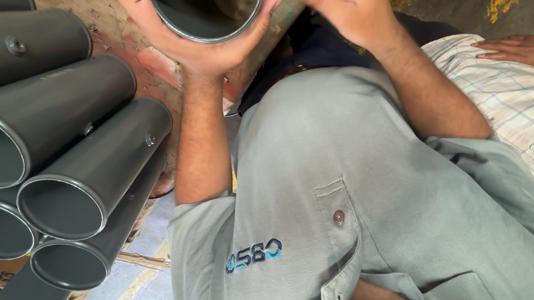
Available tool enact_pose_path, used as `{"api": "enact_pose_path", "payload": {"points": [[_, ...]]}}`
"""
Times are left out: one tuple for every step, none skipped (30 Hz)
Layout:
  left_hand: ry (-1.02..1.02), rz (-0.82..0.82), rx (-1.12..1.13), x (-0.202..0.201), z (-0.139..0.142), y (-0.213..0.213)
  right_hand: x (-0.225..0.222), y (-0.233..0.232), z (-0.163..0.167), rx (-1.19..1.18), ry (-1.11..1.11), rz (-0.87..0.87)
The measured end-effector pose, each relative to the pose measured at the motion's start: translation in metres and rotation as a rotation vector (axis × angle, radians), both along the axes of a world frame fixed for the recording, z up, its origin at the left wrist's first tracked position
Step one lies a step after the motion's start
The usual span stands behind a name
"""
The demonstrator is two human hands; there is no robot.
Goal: The person sits at a workbench and uses a hand screwdriver to drive a small fitting into a pre-drilled hole on the side of a gray plastic pipe, holding the pipe steady with the other hand. They finish one pipe, set it on the table, pick up the next pipe, and repeat the same screwing action on several pipes.
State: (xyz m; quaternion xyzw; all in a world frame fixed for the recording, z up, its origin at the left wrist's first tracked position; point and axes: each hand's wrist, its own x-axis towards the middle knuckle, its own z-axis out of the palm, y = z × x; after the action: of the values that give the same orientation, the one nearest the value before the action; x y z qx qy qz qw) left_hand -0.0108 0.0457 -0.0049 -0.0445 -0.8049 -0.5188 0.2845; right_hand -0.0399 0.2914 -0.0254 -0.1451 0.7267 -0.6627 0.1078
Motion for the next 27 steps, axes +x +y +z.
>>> {"api": "enact_pose_path", "payload": {"points": [[-0.008,-0.008,0.019,0.000,0.000,0.000,0.001,0.000,0.001,-0.028,0.175,0.004],[-0.015,-0.016,0.037,0.000,0.000,0.000,0.001,0.001,0.001,0.042,0.236,-0.003],[0.016,-0.023,0.040,0.000,0.000,0.000,0.001,0.004,0.000,0.112,0.296,-0.011],[0.046,-0.032,0.043,-0.001,0.000,-0.001,0.002,0.006,-0.001,0.182,0.354,-0.021],[0.075,-0.041,0.046,-0.001,0.000,-0.001,0.003,0.007,-0.003,0.179,0.308,-0.012],[0.049,-0.036,0.036,-0.001,0.000,-0.001,0.002,0.008,-0.006,0.175,0.264,-0.004],[0.026,-0.032,0.025,-0.001,0.000,-0.001,0.001,0.008,-0.010,0.171,0.221,0.003],[0.013,-0.028,0.020,-0.001,0.000,-0.001,0.000,0.008,-0.013,0.163,0.063,-0.012],[0.001,-0.024,0.015,-0.001,0.000,-0.002,0.000,0.006,-0.016,0.152,-0.096,-0.023],[-0.001,-0.020,0.015,-0.001,0.000,-0.002,0.000,0.004,-0.018,0.141,-0.256,-0.031],[-0.001,-0.016,0.016,-0.001,0.000,-0.002,0.000,0.004,-0.018,0.104,-0.308,-0.031],[0.006,-0.017,0.005,-0.001,0.000,-0.003,-0.001,0.005,-0.016,0.066,-0.358,-0.028],[0.013,-0.017,-0.006,-0.001,0.000,-0.003,-0.002,0.004,-0.015,0.029,-0.408,-0.024],[0.017,-0.018,-0.017,-0.001,-0.001,-0.004,-0.002,0.003,-0.012,0.004,-0.291,-0.028],[0.007,-0.024,0.012,0.000,-0.001,-0.003,-0.001,0.003,-0.009,-0.022,-0.174,-0.029],[-0.001,-0.031,0.041,0.000,-0.001,-0.003,0.000,0.002,-0.006,-0.048,-0.056,-0.027],[-0.003,-0.031,0.051,0.000,-0.002,-0.003,0.000,0.002,-0.004,0.016,0.047,-0.024],[-0.004,-0.030,0.062,0.000,-0.002,-0.002,0.000,0.003,-0.002,0.080,0.151,-0.021],[0.001,-0.022,0.051,0.000,-0.002,-0.002,0.000,0.004,-0.001,0.144,0.255,-0.017],[0.005,-0.015,0.041,0.000,-0.002,-0.002,0.000,0.005,-0.001,0.146,0.241,-0.008],[0.007,-0.015,0.035,0.000,-0.001,-0.002,0.000,0.005,-0.002,0.149,0.227,-0.001],[0.010,-0.016,0.030,0.000,-0.001,-0.002,0.000,0.006,-0.004,0.152,0.214,0.006],[0.013,-0.017,0.024,0.000,-0.001,-0.002,-0.001,0.005,-0.007,0.127,0.057,-0.004],[0.015,-0.023,0.022,-0.001,0.000,-0.002,-0.002,0.003,-0.010,0.100,-0.099,-0.011],[0.016,-0.028,0.018,-0.001,0.000,-0.003,-0.003,0.002,-0.012,0.073,-0.257,-0.015],[0.018,-0.032,0.015,-0.001,0.000,-0.003,-0.003,0.001,-0.014,0.039,-0.363,-0.032],[0.017,-0.037,0.030,-0.001,0.000,-0.003,-0.004,0.001,-0.014,0.004,-0.470,-0.049]]}}
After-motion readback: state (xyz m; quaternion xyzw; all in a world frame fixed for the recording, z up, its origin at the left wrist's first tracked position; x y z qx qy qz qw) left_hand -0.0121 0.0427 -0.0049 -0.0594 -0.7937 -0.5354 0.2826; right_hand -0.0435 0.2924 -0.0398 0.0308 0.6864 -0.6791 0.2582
